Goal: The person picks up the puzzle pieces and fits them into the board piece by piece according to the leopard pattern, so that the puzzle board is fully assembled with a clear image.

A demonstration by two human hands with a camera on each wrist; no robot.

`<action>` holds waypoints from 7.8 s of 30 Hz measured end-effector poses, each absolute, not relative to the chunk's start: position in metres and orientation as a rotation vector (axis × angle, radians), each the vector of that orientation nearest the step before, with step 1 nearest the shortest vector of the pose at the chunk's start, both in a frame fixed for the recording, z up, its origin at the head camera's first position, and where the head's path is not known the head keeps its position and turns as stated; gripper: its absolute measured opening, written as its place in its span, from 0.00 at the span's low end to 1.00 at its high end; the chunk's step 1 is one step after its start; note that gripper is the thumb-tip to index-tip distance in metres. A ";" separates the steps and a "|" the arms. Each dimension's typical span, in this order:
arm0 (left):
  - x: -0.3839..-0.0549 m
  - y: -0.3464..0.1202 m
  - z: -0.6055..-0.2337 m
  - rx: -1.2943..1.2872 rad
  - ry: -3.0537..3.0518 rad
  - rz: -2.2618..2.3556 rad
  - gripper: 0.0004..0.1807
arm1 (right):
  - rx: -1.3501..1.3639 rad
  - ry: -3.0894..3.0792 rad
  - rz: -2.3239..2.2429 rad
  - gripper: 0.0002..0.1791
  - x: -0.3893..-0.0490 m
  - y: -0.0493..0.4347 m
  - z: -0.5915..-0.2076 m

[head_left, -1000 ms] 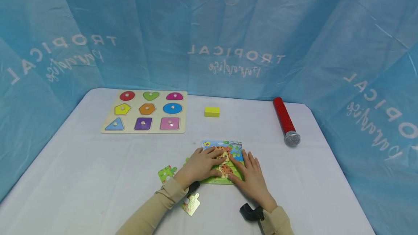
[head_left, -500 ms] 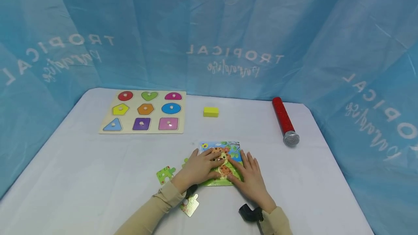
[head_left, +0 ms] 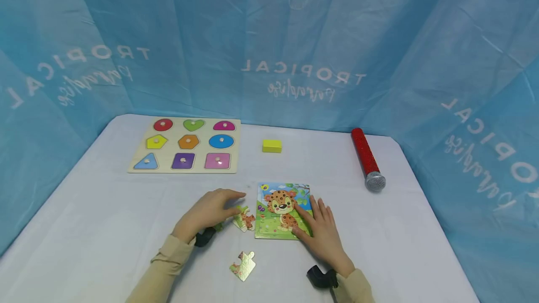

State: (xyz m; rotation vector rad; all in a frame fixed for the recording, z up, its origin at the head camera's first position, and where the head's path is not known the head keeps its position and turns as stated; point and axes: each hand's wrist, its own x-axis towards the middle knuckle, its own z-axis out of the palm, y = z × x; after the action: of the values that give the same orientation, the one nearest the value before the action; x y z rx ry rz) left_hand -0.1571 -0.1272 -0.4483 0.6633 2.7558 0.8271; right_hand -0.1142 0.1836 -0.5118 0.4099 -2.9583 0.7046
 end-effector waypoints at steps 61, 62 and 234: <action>-0.119 -0.064 -0.460 1.188 3.071 0.250 0.11 | 0.425 -2.980 0.685 0.43 -0.114 0.186 -0.510; -0.117 -0.064 -0.459 1.212 3.081 0.207 0.12 | 0.428 -2.976 0.681 0.43 -0.114 0.187 -0.510; -0.130 -0.005 -0.461 1.443 2.834 0.057 0.20 | 0.485 -2.887 0.718 0.50 -0.116 0.185 -0.515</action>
State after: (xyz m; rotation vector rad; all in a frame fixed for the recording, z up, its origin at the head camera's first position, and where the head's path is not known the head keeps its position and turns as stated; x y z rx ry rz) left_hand -0.1295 -0.0050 -0.4608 1.4431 2.8343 0.0574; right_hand -0.1161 0.1850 -0.5150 0.4854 -2.8866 0.7181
